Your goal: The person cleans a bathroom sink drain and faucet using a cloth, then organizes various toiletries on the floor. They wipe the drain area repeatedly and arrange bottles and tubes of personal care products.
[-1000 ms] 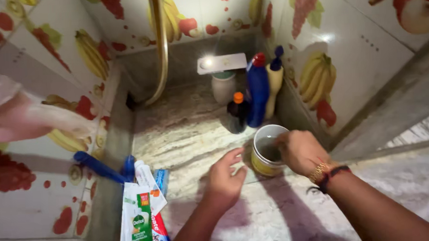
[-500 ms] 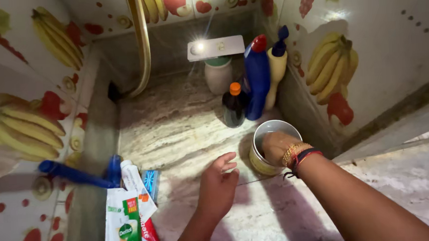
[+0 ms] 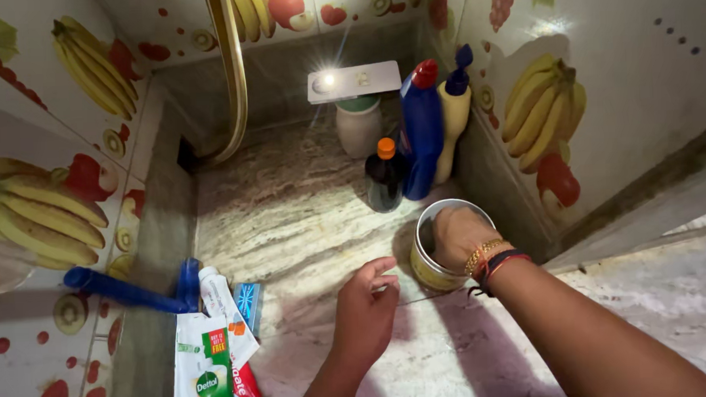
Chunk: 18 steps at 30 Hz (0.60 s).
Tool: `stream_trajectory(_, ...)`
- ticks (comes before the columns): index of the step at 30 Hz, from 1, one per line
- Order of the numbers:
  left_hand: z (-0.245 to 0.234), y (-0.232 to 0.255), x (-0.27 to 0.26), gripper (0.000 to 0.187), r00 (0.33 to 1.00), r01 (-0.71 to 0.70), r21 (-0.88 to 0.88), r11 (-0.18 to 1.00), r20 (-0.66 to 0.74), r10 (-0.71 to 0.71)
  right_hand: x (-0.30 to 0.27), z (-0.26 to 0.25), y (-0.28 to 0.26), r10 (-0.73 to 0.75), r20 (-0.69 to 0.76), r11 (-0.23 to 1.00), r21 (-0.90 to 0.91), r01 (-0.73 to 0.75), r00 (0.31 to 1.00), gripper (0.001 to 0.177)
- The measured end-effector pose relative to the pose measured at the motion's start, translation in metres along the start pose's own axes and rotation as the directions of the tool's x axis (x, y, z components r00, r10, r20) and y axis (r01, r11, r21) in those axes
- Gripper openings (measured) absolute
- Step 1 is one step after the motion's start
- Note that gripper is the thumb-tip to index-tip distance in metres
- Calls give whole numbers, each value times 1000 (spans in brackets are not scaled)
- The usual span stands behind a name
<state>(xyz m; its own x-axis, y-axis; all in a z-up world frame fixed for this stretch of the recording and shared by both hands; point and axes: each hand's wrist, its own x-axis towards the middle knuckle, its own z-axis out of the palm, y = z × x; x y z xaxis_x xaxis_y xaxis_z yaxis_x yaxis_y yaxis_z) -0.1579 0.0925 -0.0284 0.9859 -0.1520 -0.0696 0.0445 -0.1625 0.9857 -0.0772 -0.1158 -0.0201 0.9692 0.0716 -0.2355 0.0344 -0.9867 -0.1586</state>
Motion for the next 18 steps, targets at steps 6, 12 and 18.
stream_trajectory(6,1,-3,3,37,1000,9,21,1000,-16,-9,-5,-9,-8,47,-66,999,5,-47,997,19)
stream_trajectory(12,0,-11,6,37,996,84,-17,996,-10,-84,0,-1,-4,-27,-8,996,-82,26,1000,20)
stream_trajectory(18,1,-12,9,32,999,-8,-7,1000,-47,8,2,0,1,-89,-70,991,-106,82,994,22)
